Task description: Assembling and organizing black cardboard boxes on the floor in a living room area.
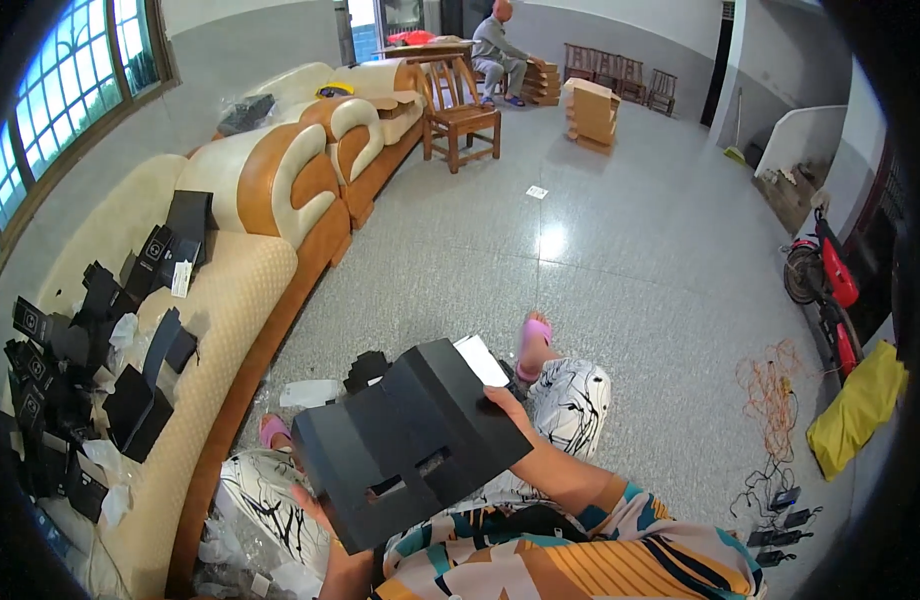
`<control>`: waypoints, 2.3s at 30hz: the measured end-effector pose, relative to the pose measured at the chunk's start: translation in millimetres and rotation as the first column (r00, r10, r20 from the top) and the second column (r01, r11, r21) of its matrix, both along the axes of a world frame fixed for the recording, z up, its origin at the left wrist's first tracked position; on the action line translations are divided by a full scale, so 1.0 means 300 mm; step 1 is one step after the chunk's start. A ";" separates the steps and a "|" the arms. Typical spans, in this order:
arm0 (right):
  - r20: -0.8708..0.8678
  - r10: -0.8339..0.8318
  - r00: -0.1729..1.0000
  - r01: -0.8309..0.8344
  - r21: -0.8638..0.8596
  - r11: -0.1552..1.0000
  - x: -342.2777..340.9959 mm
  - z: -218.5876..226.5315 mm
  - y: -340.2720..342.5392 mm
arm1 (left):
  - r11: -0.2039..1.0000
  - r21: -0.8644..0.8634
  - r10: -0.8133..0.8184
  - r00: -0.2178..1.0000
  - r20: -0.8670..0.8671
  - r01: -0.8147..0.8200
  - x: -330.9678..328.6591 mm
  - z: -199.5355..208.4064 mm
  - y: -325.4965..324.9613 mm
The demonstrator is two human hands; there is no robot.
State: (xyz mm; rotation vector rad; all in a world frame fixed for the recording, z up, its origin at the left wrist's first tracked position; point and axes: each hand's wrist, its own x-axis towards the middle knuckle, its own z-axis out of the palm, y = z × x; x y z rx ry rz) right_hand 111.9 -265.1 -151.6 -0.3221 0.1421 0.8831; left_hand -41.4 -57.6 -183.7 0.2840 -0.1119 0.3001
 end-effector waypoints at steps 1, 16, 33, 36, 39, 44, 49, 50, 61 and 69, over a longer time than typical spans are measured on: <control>-0.005 0.012 1.000 -0.012 -0.012 1.000 0.010 0.008 0.001 | 1.000 0.001 0.001 1.000 0.008 -0.001 0.007 0.036 -0.011; 0.503 0.148 0.851 0.098 -0.430 0.897 0.051 0.054 -0.049 | 0.996 0.078 0.065 0.942 -0.328 -0.041 -0.078 -0.008 0.054; 0.777 0.613 0.145 0.983 -0.181 -0.003 0.073 -0.042 -0.043 | -0.363 0.930 0.887 0.324 0.328 0.052 0.019 0.061 0.178; 0.822 0.569 0.034 0.990 -0.107 0.096 0.087 -0.005 -0.027 | -0.190 0.968 0.890 0.445 0.098 0.167 0.030 -0.115 0.323; 0.818 0.575 0.027 0.994 -0.083 0.070 0.082 0.047 -0.022 | -0.151 0.987 0.833 0.545 0.100 0.050 0.041 -0.192 0.327; 0.818 0.556 -0.146 0.976 0.026 0.217 0.049 0.037 0.075 | 0.484 0.829 0.233 0.872 -0.431 0.280 0.098 -0.038 0.013; 0.633 0.673 -0.384 0.852 -0.039 0.523 -0.134 -0.040 0.212 | 0.854 0.461 0.047 0.847 -0.529 0.240 0.155 -0.057 -0.177; 0.626 0.669 -0.400 0.845 -0.030 0.533 -0.165 -0.072 0.224 | 0.934 0.296 0.019 0.802 -0.597 0.198 0.160 -0.054 -0.168; 0.846 0.486 -0.218 0.605 -0.274 0.748 -0.130 -0.080 0.166 | 0.968 0.249 0.137 0.774 -0.618 0.028 0.081 -0.086 0.041; 0.860 0.382 0.337 0.871 -0.439 0.219 0.185 -0.258 -0.092 | 0.953 0.299 0.117 0.851 -0.512 0.049 0.011 0.035 0.145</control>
